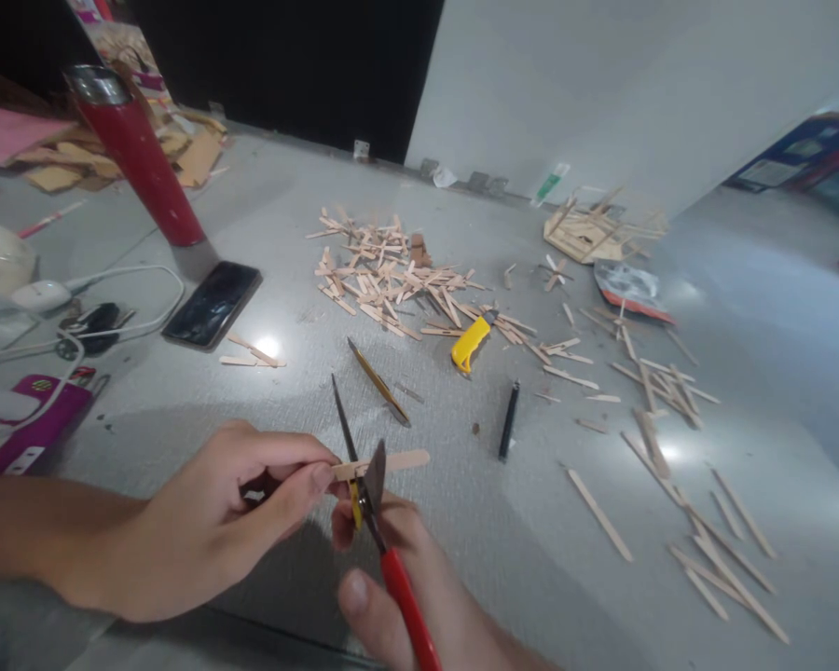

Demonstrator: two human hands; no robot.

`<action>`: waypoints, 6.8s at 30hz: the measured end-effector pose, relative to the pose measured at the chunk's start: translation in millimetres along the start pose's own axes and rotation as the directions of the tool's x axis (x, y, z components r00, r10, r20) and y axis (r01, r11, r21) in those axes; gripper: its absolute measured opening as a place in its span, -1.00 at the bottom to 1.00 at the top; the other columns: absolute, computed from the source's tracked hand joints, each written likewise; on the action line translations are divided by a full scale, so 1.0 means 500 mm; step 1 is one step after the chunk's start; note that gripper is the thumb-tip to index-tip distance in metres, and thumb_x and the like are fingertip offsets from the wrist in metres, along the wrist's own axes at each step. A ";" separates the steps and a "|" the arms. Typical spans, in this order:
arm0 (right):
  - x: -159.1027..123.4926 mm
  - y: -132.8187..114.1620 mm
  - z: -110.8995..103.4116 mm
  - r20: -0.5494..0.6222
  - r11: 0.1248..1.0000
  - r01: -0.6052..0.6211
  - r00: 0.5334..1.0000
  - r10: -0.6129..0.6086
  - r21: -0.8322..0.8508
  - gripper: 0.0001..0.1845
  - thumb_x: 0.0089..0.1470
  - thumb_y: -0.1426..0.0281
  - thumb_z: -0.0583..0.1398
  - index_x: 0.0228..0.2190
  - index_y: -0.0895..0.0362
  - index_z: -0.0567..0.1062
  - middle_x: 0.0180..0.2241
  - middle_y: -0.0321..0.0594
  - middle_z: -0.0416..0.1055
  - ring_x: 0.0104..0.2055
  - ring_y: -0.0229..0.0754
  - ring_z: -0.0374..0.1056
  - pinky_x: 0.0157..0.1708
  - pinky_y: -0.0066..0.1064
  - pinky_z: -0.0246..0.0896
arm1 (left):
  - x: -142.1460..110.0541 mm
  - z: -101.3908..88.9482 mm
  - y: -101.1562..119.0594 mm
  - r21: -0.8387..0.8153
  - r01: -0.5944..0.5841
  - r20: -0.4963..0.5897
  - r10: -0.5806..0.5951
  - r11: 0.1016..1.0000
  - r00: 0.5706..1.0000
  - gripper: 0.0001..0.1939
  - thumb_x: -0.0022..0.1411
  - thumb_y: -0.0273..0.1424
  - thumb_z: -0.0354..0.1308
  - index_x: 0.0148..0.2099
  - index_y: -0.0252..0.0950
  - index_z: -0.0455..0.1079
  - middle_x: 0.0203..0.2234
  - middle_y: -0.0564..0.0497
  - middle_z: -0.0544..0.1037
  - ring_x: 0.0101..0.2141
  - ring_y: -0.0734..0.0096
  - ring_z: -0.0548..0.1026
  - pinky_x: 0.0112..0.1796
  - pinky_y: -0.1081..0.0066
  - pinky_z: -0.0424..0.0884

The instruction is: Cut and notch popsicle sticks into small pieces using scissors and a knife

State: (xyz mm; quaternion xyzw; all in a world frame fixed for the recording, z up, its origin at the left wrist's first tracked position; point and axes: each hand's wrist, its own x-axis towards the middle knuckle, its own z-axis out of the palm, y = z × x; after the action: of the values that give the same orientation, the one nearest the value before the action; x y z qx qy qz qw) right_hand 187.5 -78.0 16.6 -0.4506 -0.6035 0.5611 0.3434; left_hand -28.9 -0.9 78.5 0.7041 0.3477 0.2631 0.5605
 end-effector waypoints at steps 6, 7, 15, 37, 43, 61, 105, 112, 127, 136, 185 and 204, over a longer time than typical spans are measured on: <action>-0.002 -0.004 0.002 -0.014 1.000 0.017 1.000 -0.017 -0.010 -0.51 0.30 0.05 0.21 0.17 -0.04 0.46 -0.08 -0.10 0.51 -0.02 0.06 0.44 0.04 -0.09 0.39 | 0.000 -0.001 0.001 0.008 0.001 0.007 -0.001 1.000 1.000 -0.66 0.48 -0.44 -0.02 -0.35 -0.38 0.46 -0.55 0.11 0.48 -0.56 0.66 0.32 -0.55 0.64 0.16; -0.003 -0.002 0.001 -0.017 0.999 0.034 0.999 -0.034 -0.017 -0.52 0.31 0.06 0.20 0.17 -0.05 0.45 -0.07 -0.11 0.51 0.00 0.06 0.43 0.07 -0.07 0.36 | 0.000 -0.002 0.001 0.004 0.002 0.009 -0.002 1.000 1.000 -0.66 0.47 -0.44 -0.01 -0.35 -0.37 0.46 -0.55 0.11 0.48 -0.56 0.66 0.32 -0.54 0.64 0.16; -0.001 0.008 -0.005 0.000 0.997 0.071 0.997 -0.071 -0.029 -0.58 0.35 0.13 0.18 0.19 -0.17 0.41 -0.06 -0.20 0.50 0.01 0.01 0.42 0.09 -0.11 0.32 | 0.000 0.000 -0.001 0.002 0.005 0.003 -0.005 1.000 1.000 -0.67 0.47 -0.44 -0.01 -0.37 -0.36 0.41 -0.57 0.13 0.46 -0.56 0.67 0.31 -0.56 0.66 0.12; -0.004 0.007 0.009 0.000 0.996 -0.086 0.996 0.086 0.020 -0.54 0.38 0.03 0.07 0.07 0.07 0.47 -0.18 -0.11 0.43 -0.28 -0.12 0.35 -0.20 -0.22 0.37 | 0.005 -0.013 0.006 0.090 0.072 0.111 -0.082 0.993 0.990 -0.65 0.47 -0.40 0.01 -0.42 -0.33 0.36 -0.60 0.18 0.31 -0.56 0.63 0.18 -0.55 0.59 0.09; 0.014 -0.016 0.033 -0.102 0.993 -0.117 0.988 0.120 0.034 -0.46 0.32 -0.08 0.09 -0.26 0.14 0.54 -0.37 -0.17 0.37 -0.40 -0.19 0.21 -0.34 -0.31 0.26 | 0.002 -0.007 0.007 0.082 0.083 0.084 -0.089 0.993 0.992 -0.64 0.48 -0.39 0.00 -0.43 -0.32 0.32 -0.61 0.19 0.27 -0.57 0.64 0.18 -0.54 0.60 0.10; 0.007 0.020 0.019 -0.079 0.992 0.041 0.996 -0.031 0.123 -0.71 0.34 0.10 0.16 -0.10 0.01 0.53 -0.28 -0.19 0.42 -0.28 -0.11 0.32 -0.24 -0.28 0.34 | -0.013 0.014 -0.006 -0.030 0.100 0.101 -0.096 0.995 0.990 -0.58 0.52 -0.29 -0.08 -0.44 -0.29 0.21 -0.61 0.17 0.29 -0.58 0.62 0.22 -0.52 0.58 0.16; 0.039 -0.029 0.032 0.047 0.974 -0.117 0.993 0.110 0.193 -0.41 0.26 -0.14 0.12 -0.49 0.08 0.51 -0.51 -0.23 0.32 -0.42 -0.14 0.23 -0.33 -0.28 0.30 | -0.018 0.029 -0.026 -0.090 0.218 0.190 -0.198 0.972 0.962 -0.44 0.53 -0.13 -0.07 -0.49 -0.31 0.30 -0.66 0.09 0.39 -0.58 0.54 0.37 -0.50 0.56 0.23; 0.031 -0.039 0.002 0.148 0.979 -0.099 0.986 0.073 0.178 -0.51 0.27 -0.09 0.17 -0.13 0.06 0.55 -0.25 -0.11 0.50 -0.17 -0.01 0.42 -0.08 -0.15 0.37 | -0.013 0.015 -0.010 0.032 0.083 0.155 -0.087 0.996 0.984 -0.51 0.55 -0.25 -0.10 -0.45 -0.31 0.32 -0.63 0.14 0.30 -0.59 0.58 0.18 -0.56 0.55 0.09; 0.028 -0.022 0.013 0.051 0.980 -0.035 0.998 0.026 0.194 -0.62 0.32 0.00 0.13 -0.25 0.05 0.46 -0.40 -0.25 0.31 -0.40 -0.19 0.21 -0.28 -0.28 0.35 | -0.018 0.010 0.000 0.023 0.113 0.170 -0.116 0.993 0.979 -0.55 0.53 -0.30 -0.05 -0.47 -0.30 0.24 -0.63 0.17 0.23 -0.58 0.60 0.14 -0.54 0.56 0.09; 0.034 -0.024 0.021 0.075 0.972 -0.066 0.996 0.050 0.227 -0.53 0.30 -0.06 0.14 -0.31 0.08 0.53 -0.38 -0.20 0.40 -0.35 -0.15 0.32 -0.29 -0.30 0.33 | -0.019 0.027 -0.017 -0.077 0.120 0.148 -0.107 0.990 0.983 -0.52 0.54 -0.23 -0.08 -0.45 -0.30 0.30 -0.62 0.13 0.30 -0.56 0.56 0.22 -0.49 0.55 0.19; 0.085 -0.029 -0.038 -0.166 0.730 -0.160 0.984 0.065 -0.665 -0.70 0.21 0.12 0.20 -0.38 0.09 0.45 -0.43 -0.18 0.48 -0.39 -0.07 0.39 -0.34 -0.26 0.27 | -0.011 0.024 -0.020 -0.544 0.089 -0.056 -0.142 0.834 0.988 -0.45 0.45 0.07 0.03 -0.41 -0.26 0.24 -0.74 0.24 0.18 -0.71 0.63 0.04 -0.65 0.56 -0.04; 0.143 -0.178 -0.044 -0.006 0.988 0.142 0.990 -0.143 -0.067 -0.72 0.32 0.22 0.23 -0.29 0.15 0.63 -0.46 -0.17 0.58 -0.47 -0.19 0.52 -0.45 -0.43 0.49 | -0.019 0.005 -0.002 -0.441 0.191 0.086 -0.171 0.877 0.982 -0.38 0.38 0.19 0.01 -0.43 -0.25 0.20 -0.71 0.22 0.17 -0.67 0.61 0.06 -0.62 0.54 -0.01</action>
State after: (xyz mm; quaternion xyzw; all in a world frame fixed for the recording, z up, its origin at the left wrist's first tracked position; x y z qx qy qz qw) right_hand 167.9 -0.2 100.5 -0.4206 -0.6506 0.5123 0.3707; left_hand -33.2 -9.6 77.3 0.5267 0.3296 0.2668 0.7367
